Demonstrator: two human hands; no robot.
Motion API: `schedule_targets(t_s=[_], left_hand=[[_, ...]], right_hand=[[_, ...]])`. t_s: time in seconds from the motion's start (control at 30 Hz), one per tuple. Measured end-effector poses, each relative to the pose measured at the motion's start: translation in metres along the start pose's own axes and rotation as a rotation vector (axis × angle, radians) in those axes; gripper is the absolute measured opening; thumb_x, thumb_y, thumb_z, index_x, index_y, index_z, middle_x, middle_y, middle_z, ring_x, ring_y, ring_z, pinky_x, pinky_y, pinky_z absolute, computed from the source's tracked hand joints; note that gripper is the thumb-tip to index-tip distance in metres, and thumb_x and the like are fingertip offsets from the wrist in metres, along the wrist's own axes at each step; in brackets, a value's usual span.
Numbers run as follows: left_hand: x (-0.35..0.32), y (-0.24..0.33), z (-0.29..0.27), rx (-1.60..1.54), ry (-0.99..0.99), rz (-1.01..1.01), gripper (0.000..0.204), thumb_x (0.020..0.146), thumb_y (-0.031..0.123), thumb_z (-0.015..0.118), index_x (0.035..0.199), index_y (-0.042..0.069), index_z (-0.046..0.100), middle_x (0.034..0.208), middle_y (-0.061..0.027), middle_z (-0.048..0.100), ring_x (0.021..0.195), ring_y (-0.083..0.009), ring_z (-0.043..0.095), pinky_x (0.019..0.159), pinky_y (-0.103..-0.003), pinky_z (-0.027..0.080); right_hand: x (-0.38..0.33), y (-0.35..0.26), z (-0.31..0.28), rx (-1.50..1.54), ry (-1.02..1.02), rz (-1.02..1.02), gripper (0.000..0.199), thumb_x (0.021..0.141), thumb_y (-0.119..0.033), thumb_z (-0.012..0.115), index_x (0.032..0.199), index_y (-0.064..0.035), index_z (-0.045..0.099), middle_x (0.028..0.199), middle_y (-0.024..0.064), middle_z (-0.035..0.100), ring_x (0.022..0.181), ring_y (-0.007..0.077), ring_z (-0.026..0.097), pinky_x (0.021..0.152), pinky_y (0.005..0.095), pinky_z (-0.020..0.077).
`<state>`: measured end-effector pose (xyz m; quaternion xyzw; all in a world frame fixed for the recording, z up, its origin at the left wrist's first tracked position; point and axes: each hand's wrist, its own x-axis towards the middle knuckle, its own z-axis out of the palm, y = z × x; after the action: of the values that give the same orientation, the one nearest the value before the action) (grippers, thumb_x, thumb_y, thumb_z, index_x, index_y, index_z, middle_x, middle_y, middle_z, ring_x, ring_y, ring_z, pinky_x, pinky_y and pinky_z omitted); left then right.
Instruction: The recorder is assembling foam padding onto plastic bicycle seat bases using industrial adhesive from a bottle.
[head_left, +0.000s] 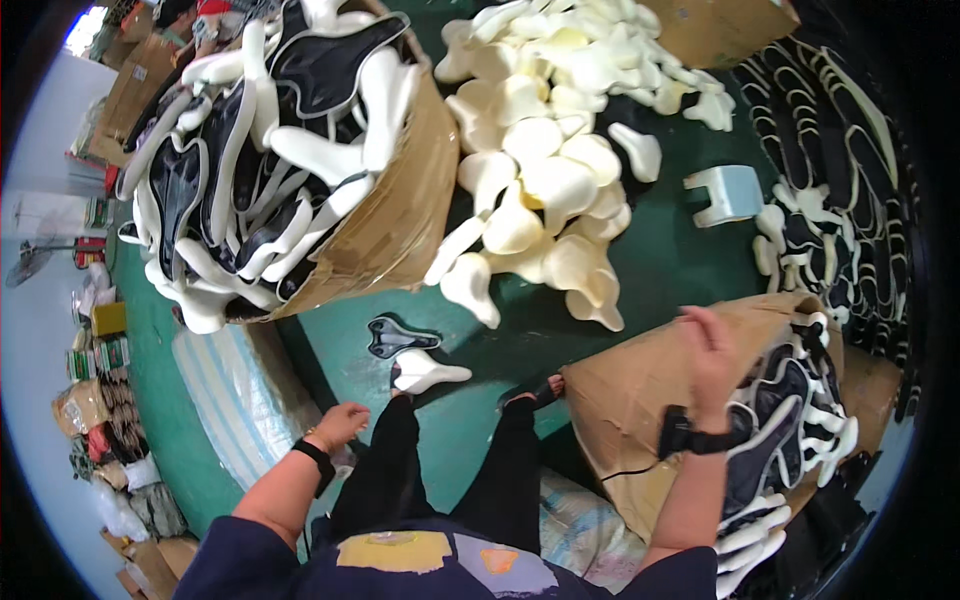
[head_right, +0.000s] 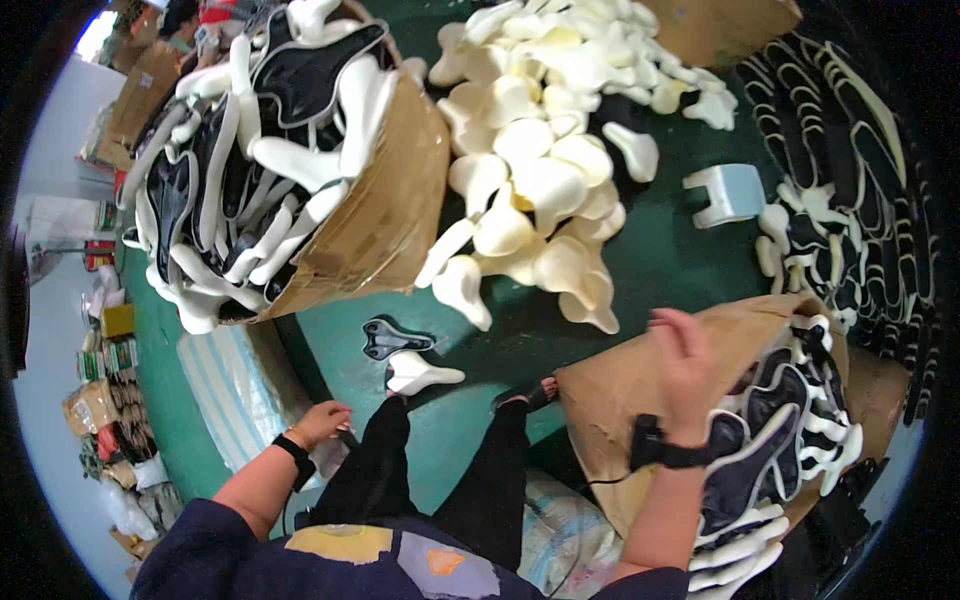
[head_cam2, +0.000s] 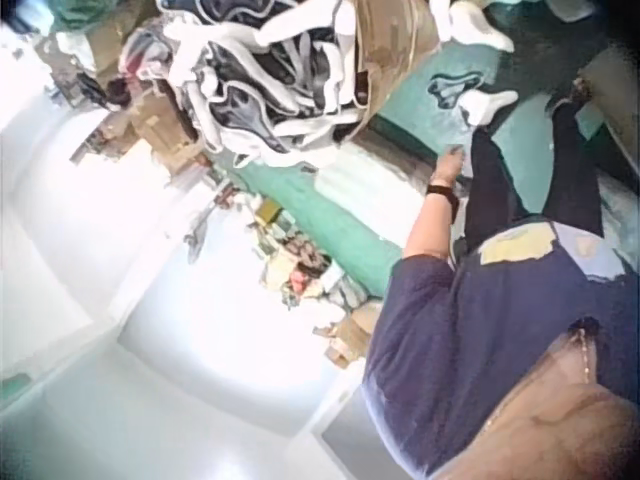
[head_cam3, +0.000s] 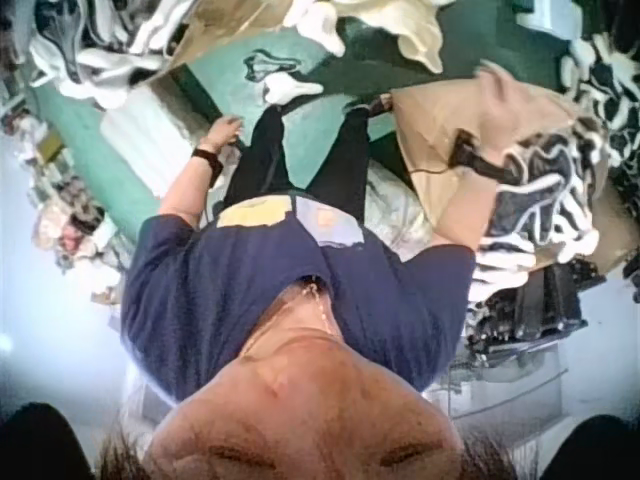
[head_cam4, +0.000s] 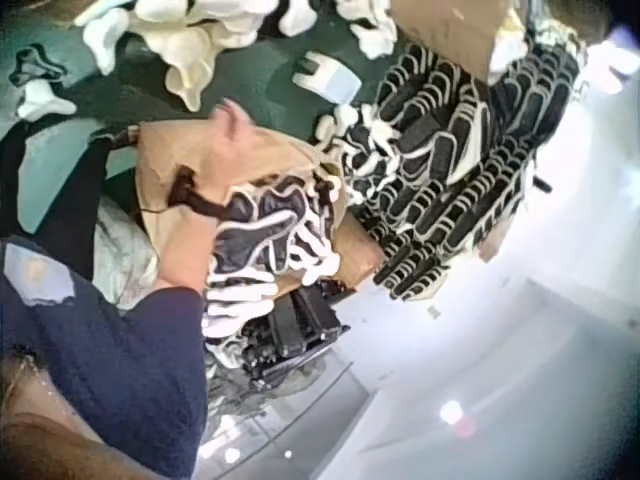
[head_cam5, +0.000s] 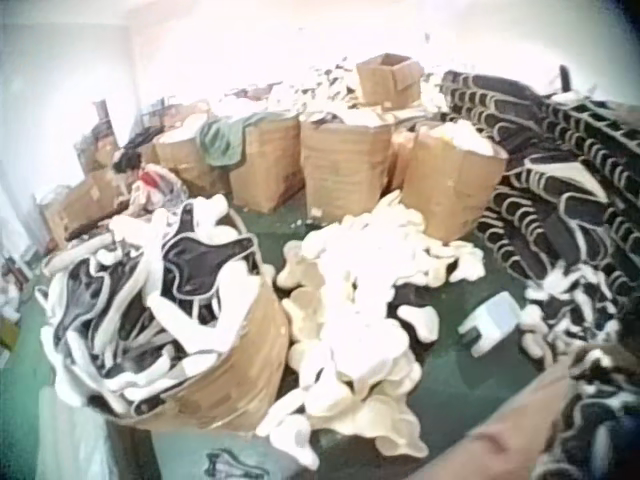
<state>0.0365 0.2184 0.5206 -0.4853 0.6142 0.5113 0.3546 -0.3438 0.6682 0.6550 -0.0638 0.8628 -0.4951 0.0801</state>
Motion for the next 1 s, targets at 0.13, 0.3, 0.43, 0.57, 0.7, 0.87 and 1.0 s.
schedule_targets(t_s=[0.13,0.3,0.43,0.57,0.7,0.87,1.0], left_hand=[[0.056,-0.035,0.006,0.195,-0.044,-0.009,0.037,0.087,0.030,0.063,0.115,0.005,0.064,0.097,-0.0118,0.069,0.089,-0.0192,0.065,0.077,-0.031,0.051],[0.244,-0.119,0.000,0.820,0.120,0.161,0.037,0.084,0.026,0.062,0.115,0.006,0.062,0.111,-0.0209,0.065,0.105,-0.0379,0.061,0.092,-0.044,0.048],[0.393,-0.086,0.028,1.101,0.180,0.339,0.041,0.081,0.005,0.053,0.121,0.006,0.055,0.121,-0.0187,0.056,0.118,-0.0401,0.049,0.096,-0.049,0.045],[0.499,-0.083,0.053,1.337,0.328,0.764,0.053,0.078,0.004,0.054,0.130,0.009,0.051,0.136,-0.0156,0.050,0.131,-0.0337,0.042,0.104,-0.053,0.034],[0.505,-0.090,0.056,1.619,0.203,0.323,0.040,0.080,0.021,0.066,0.119,0.013,0.061,0.122,-0.0151,0.053,0.119,-0.0338,0.048,0.097,-0.048,0.038],[0.421,-0.087,0.026,1.359,0.175,0.334,0.044,0.073,0.032,0.077,0.106,0.008,0.063,0.114,-0.0196,0.053,0.108,-0.0392,0.052,0.084,-0.049,0.049],[0.310,-0.042,0.017,1.065,0.007,0.271,0.028,0.078,0.020,0.069,0.101,0.005,0.062,0.101,-0.0238,0.066,0.095,-0.0418,0.064,0.079,-0.052,0.052]], right_hand=[[-0.058,0.115,0.209,-0.129,-0.580,0.265,0.039,0.078,-0.014,0.074,0.115,-0.0040,0.064,0.103,0.0134,0.066,0.095,0.0256,0.065,0.083,0.0376,0.0528],[-0.165,0.302,0.406,-0.547,-0.933,0.402,0.061,0.070,-0.015,0.076,0.127,-0.0076,0.055,0.119,0.0183,0.061,0.106,0.0353,0.060,0.092,0.0445,0.0497],[-0.215,0.388,0.515,-0.671,-0.952,0.172,0.062,0.078,-0.010,0.065,0.137,-0.0124,0.045,0.126,0.0164,0.055,0.121,0.0353,0.051,0.100,0.0520,0.0424],[-0.242,0.445,0.575,-0.682,-0.836,-0.101,0.048,0.082,-0.011,0.060,0.129,-0.0112,0.052,0.122,0.0148,0.056,0.120,0.0337,0.049,0.099,0.0555,0.0400],[-0.243,0.435,0.571,-0.572,-1.233,0.302,0.033,0.078,-0.021,0.065,0.108,-0.0072,0.063,0.114,0.0157,0.055,0.112,0.0344,0.053,0.093,0.0487,0.0455],[-0.229,0.364,0.485,-0.355,-1.182,0.574,0.062,0.063,-0.033,0.079,0.108,0.0028,0.057,0.104,0.0272,0.063,0.098,0.0402,0.063,0.087,0.0450,0.0514],[-0.204,0.285,0.396,-0.252,-0.863,0.708,0.057,0.063,-0.041,0.077,0.099,0.0025,0.068,0.096,0.0240,0.069,0.091,0.0388,0.067,0.081,0.0424,0.0531]])
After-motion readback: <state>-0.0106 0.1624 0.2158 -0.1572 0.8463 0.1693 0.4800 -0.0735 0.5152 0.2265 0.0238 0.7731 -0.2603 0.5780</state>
